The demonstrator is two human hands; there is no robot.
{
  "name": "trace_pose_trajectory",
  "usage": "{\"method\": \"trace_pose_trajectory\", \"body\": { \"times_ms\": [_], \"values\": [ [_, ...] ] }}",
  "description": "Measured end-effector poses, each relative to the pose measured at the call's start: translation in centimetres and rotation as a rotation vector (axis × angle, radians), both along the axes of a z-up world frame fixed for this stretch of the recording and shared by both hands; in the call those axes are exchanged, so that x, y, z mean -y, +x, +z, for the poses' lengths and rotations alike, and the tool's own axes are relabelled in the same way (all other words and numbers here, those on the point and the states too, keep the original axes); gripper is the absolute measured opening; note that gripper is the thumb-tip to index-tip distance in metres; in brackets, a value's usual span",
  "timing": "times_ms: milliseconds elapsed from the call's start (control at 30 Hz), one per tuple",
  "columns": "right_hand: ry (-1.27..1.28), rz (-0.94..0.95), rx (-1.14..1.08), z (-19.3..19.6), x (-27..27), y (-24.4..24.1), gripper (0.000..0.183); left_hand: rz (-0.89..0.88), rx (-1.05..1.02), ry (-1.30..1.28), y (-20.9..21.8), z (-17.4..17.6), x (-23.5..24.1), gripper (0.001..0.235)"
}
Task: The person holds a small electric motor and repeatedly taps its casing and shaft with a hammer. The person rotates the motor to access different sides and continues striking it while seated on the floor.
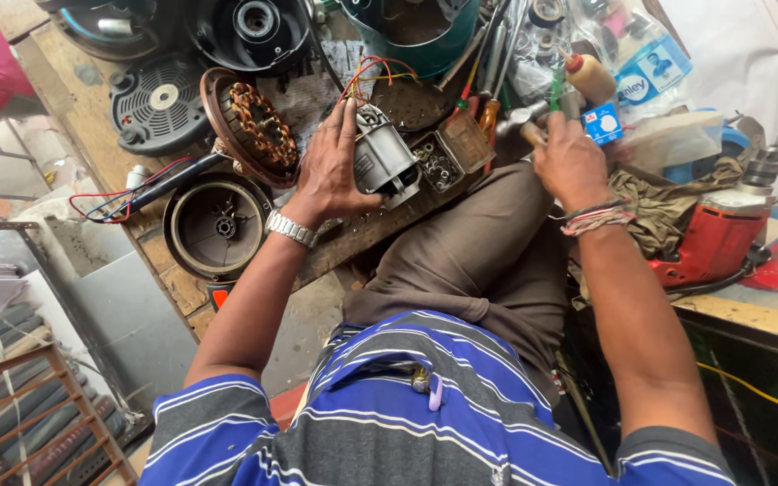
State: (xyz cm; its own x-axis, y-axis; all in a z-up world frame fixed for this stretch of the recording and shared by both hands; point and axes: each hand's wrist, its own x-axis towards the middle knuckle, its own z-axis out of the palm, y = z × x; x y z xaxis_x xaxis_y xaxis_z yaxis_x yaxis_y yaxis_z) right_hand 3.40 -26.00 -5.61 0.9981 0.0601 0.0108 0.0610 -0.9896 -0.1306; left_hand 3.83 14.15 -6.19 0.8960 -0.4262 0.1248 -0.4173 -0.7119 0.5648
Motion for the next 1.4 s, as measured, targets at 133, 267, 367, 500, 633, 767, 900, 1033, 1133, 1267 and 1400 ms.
{"method": "trace_pose_trajectory", "body": {
  "times_ms": [133, 267, 367, 500, 633, 767, 900, 1033, 1133, 1267, 1400],
  "values": [
    [0.545, -0.037, -0.151, 5.6, -1.3, 1.7, 0.048, 0.013, 0.016, 0.001, 0.3, -0.4, 0.0, 0.149],
    [0.46, 0.305, 0.024, 9.7, -5.4, 1.6, 0.048, 0.02, 0.002, 0.001, 0.0, -0.7, 0.1, 0.148],
    [0.198, 0.367, 0.007, 11.6, -8.8, 2.0, 0.039, 0.026, 0.005, 0.018, 0.4, -0.4, 0.2, 0.147],
    [0.268, 0.44, 0.068, 13.7, -10.6, 2.9, 0.032, 0.026, 0.005, 0.039, 0.2, -0.3, 0.1, 0.146],
    [0.249, 0.525, 0.021, 15.2, -12.3, 3.3, 0.036, 0.042, -0.001, 0.058, 0.2, 0.2, 0.3, 0.145],
    [0.076, 0.579, -0.238, 15.9, -12.7, 3.9, 0.034, 0.027, 0.004, 0.058, 0.6, 0.0, 0.3, 0.146],
    [0.308, 0.522, 0.049, 15.9, -12.4, 3.7, 0.034, 0.039, -0.003, 0.058, 0.5, -0.5, 0.4, 0.149],
    [0.062, 0.508, -0.265, 16.3, -12.6, 4.0, 0.028, 0.025, -0.059, 0.087, 1.0, -0.1, 0.5, 0.15],
    [0.196, 0.554, -0.218, 16.3, -12.0, 4.1, 0.038, 0.048, -0.042, 0.084, 1.0, -0.4, 0.6, 0.149],
    [0.214, 0.514, -0.116, 16.3, -12.5, 4.0, 0.03, 0.036, -0.035, 0.06, 0.8, -0.2, 0.8, 0.148],
    [0.142, 0.542, -0.349, 16.1, -12.6, 4.8, 0.035, 0.05, -0.088, 0.069, 1.4, 0.5, 0.6, 0.148]
  ]
}}
